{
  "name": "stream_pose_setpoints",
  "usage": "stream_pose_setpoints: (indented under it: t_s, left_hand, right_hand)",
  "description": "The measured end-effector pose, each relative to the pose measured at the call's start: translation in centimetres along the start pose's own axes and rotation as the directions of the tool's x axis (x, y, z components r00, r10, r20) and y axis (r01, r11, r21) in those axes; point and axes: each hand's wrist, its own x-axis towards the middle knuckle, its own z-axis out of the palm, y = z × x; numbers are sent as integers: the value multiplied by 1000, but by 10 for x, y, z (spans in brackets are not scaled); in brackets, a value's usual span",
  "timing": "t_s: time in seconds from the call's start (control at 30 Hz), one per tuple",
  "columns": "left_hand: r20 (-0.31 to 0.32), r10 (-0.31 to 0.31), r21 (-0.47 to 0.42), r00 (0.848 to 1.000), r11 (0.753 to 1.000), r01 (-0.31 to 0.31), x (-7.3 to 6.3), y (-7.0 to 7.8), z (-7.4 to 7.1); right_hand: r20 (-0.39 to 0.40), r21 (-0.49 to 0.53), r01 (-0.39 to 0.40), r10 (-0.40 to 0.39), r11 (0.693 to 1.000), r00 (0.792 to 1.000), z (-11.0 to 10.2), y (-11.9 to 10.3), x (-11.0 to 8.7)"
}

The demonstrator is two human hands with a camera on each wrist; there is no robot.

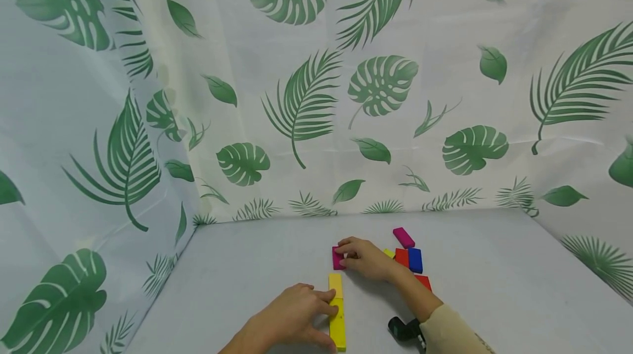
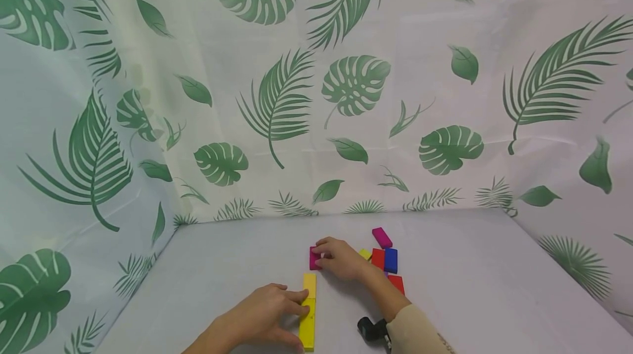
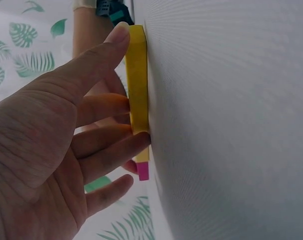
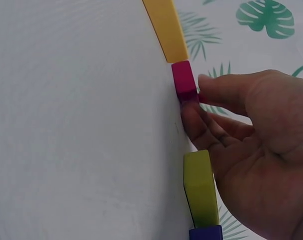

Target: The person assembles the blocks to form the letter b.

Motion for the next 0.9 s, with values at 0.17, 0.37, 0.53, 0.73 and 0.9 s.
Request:
stream_pose_setpoints:
  t_s: [0.17, 0.37, 0.53, 0.73, 0.9]
  left_hand:
    - [-37, 26, 25, 999, 999, -26, 0, -1, 1]
    - [-41, 23, 11, 999, 1000, -22, 0, -1, 1]
    - [-36, 15, 1, 999, 1000, -15, 0, 0, 2]
    - [-35, 13, 17, 999, 1000, -13, -1, 0, 2]
    - [-27, 6, 38, 1000, 999, -5, -1, 1, 1]
  right_hand:
    - [-11, 0, 14, -14, 1000, 1000, 1, 0, 0]
    - [7, 14, 26, -26, 1000, 1000, 3, -1, 1]
    - [12, 28, 32, -32, 999, 999, 5, -3, 0]
    - [12, 47, 25, -26, 999, 1000, 5, -8, -2]
    - [12, 50, 28, -28, 998, 1000, 5, -8, -2]
